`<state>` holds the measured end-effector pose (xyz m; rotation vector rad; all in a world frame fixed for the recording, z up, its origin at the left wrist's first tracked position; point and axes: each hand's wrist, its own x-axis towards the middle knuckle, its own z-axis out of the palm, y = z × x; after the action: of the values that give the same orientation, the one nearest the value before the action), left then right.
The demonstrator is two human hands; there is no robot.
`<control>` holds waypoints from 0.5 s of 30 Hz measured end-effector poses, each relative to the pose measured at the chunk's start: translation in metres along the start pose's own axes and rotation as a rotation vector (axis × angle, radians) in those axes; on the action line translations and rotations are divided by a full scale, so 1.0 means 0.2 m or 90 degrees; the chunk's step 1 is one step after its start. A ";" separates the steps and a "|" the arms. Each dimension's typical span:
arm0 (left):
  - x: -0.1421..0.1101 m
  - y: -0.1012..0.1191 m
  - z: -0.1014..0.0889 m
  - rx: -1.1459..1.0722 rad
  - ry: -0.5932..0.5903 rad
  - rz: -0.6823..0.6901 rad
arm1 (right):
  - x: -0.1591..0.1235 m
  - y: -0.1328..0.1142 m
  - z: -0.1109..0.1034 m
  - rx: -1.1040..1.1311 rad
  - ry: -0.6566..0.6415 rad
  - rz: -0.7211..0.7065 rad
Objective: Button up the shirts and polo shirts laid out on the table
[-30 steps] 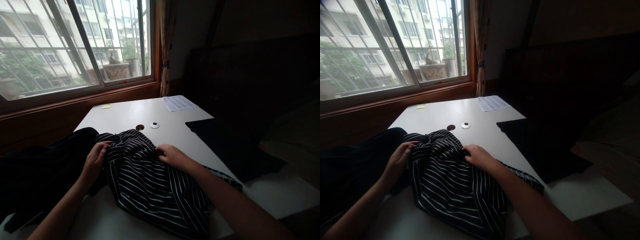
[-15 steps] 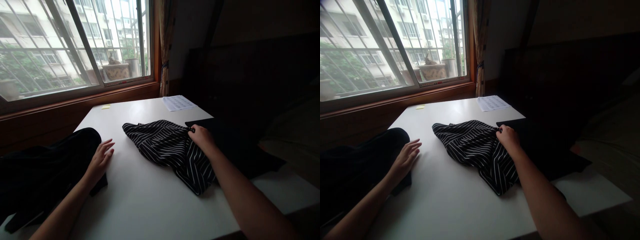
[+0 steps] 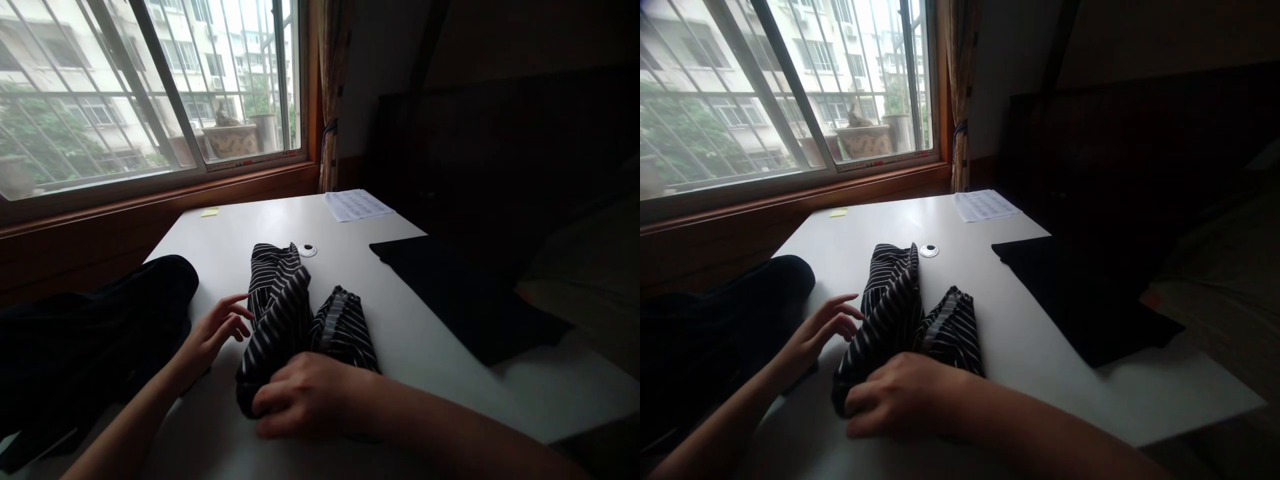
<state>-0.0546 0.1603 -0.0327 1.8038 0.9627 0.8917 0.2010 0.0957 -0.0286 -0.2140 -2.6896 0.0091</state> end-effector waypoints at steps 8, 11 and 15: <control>-0.02 0.00 0.14 0.192 -0.095 0.020 | 0.01 0.01 0.08 0.124 0.027 -0.002; -0.01 -0.02 0.13 0.204 -0.042 0.002 | 0.00 0.05 0.01 0.146 0.152 0.137; -0.01 -0.03 0.04 0.114 0.107 -0.068 | -0.06 0.16 -0.08 0.104 0.247 0.534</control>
<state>-0.0497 0.1583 -0.0405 1.8279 1.2690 0.9256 0.2230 0.1259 -0.0205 -1.1359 -2.0261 0.3918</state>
